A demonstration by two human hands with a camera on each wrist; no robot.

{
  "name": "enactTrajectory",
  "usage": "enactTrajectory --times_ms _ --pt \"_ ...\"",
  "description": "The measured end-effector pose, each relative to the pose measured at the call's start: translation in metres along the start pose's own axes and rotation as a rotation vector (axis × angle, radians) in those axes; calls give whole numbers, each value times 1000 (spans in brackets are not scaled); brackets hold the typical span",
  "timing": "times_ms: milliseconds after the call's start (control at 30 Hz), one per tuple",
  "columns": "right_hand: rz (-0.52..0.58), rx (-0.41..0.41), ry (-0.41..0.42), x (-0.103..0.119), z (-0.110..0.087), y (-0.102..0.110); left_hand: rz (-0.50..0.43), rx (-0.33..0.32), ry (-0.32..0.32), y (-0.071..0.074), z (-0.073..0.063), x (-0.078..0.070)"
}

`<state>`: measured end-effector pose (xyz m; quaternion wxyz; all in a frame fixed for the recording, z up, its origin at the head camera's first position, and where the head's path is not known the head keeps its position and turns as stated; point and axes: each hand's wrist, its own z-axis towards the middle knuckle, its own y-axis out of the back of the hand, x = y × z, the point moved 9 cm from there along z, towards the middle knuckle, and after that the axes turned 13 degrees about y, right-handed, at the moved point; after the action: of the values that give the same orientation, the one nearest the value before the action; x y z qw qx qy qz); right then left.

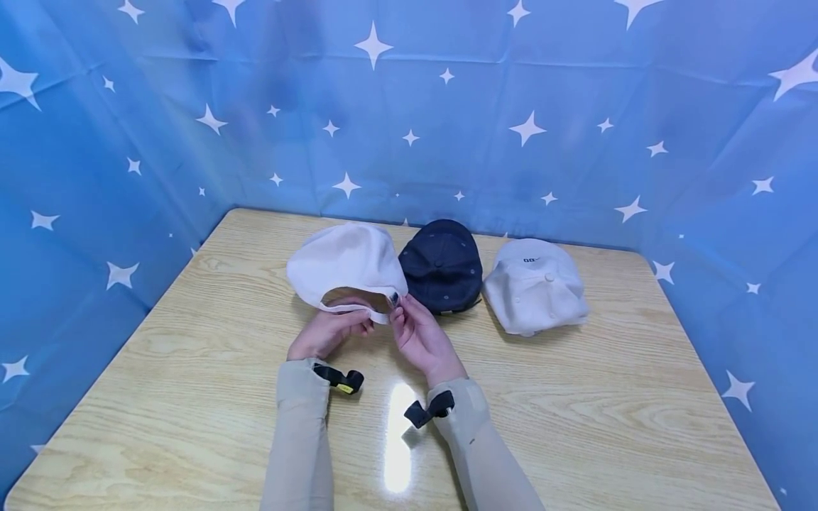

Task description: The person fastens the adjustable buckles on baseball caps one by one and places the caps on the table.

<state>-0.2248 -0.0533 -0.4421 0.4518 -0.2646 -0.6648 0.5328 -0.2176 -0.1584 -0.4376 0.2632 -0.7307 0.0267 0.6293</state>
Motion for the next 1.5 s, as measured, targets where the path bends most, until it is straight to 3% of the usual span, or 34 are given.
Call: enactTrajectory --times_ms 133,267,500,867,1033,1233,1367,1500 --pt "-29 37 5 0 0 -2 -119 63 -9 -3 -6 -4" --pt "-73 51 24 1 1 -3 -190 84 -35 -3 -11 -10" --pt "-118 82 48 0 1 -8 -211 104 -75 -3 -13 -16" --pt "-138 118 57 1 -1 -13 -283 119 -72 -4 -7 -13" --pt "-134 156 75 4 -1 -19 -283 59 -106 2 -4 -14" --pt "-266 137 87 3 0 -19 -246 -10 -149 8 -3 -17" --pt "-320 107 94 2 1 -15 -244 -34 -135 10 -2 -15" --pt "-308 139 102 2 1 -18 -237 -55 -122 9 -1 -13"
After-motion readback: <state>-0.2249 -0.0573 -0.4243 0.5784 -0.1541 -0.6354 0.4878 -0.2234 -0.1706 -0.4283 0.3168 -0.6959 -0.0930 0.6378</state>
